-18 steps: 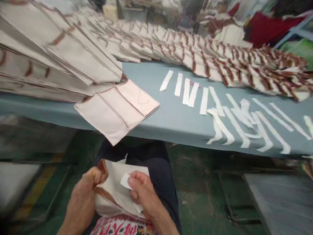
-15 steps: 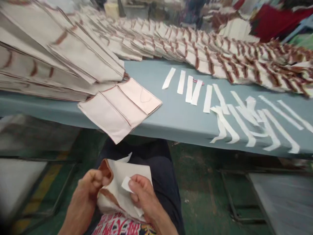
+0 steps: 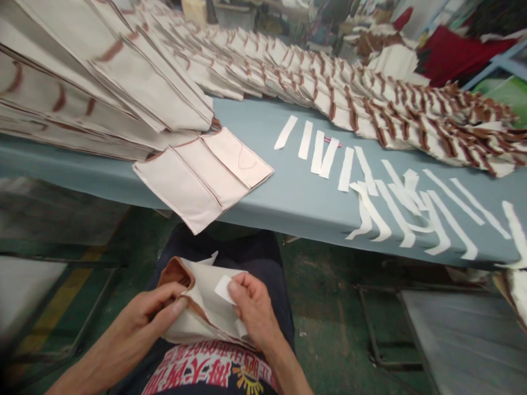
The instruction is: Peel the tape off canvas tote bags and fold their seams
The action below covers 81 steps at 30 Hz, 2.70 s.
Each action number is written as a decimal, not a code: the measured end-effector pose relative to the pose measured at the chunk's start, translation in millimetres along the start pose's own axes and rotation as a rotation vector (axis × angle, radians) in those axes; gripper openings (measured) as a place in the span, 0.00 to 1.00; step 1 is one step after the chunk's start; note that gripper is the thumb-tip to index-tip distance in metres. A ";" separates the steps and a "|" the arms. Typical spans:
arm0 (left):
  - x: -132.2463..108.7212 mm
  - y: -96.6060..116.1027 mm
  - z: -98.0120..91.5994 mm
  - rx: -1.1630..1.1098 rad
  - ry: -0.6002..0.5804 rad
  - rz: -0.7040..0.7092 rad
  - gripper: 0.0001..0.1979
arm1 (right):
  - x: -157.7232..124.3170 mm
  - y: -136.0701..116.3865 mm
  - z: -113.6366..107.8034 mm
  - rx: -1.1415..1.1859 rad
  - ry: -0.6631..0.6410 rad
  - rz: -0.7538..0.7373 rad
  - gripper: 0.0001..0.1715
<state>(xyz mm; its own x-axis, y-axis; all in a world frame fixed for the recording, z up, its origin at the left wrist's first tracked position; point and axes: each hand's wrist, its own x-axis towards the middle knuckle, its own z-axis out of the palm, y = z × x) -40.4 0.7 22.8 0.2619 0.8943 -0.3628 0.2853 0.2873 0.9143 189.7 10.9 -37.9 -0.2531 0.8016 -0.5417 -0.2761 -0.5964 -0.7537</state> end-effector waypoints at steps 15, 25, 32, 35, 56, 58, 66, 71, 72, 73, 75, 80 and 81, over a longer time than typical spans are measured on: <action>39.5 44.1 9.1 -0.223 -0.142 0.082 0.27 | -61.7 -88.2 39.9 -0.599 0.252 -0.282 0.20; 44.8 44.3 9.6 -0.220 -0.186 0.069 0.26 | -48.9 -91.1 46.3 -0.678 0.294 -0.251 0.21; 42.4 42.9 11.0 -0.198 -0.088 0.063 0.24 | -46.3 -90.2 48.7 -0.687 0.332 -0.246 0.21; 42.3 41.8 12.1 -0.176 -0.070 0.085 0.24 | -43.5 -87.1 48.6 -0.712 0.362 -0.276 0.21; 42.0 40.4 14.5 -0.103 -0.012 0.068 0.24 | -36.6 -73.2 48.6 -0.762 0.430 -0.370 0.20; 42.4 38.7 14.7 -0.127 -0.016 0.068 0.24 | -35.6 -70.6 48.0 -0.740 0.436 -0.398 0.21; 43.6 42.9 16.1 -0.106 0.005 0.073 0.24 | -30.7 -64.5 50.1 -0.744 0.477 -0.397 0.22; 40.4 41.5 15.3 -0.111 0.049 0.054 0.23 | -29.3 -67.6 52.4 -0.785 0.467 -0.374 0.22; 39.8 41.2 15.0 -0.116 0.052 0.040 0.21 | -29.5 -68.3 52.5 -0.791 0.470 -0.384 0.21; 39.3 41.2 14.7 -0.115 0.056 0.025 0.19 | -29.7 -68.6 52.6 -0.796 0.470 -0.392 0.21; 39.1 41.8 14.4 -0.081 0.075 0.005 0.16 | -30.3 -68.4 52.9 -0.804 0.469 -0.399 0.20; 40.2 45.3 18.3 0.058 0.162 0.096 0.16 | -30.6 -66.3 53.7 -0.787 0.441 -0.381 0.19; 40.0 45.5 20.0 0.066 0.178 0.128 0.16 | -30.3 -66.1 53.4 -0.769 0.422 -0.364 0.19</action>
<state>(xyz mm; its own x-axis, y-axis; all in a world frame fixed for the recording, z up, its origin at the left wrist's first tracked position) 1.5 42.8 46.3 0.1344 0.9702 -0.2016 0.3214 0.1498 0.9350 166.2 23.8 48.2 0.1259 0.9714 -0.2013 0.4520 -0.2368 -0.8600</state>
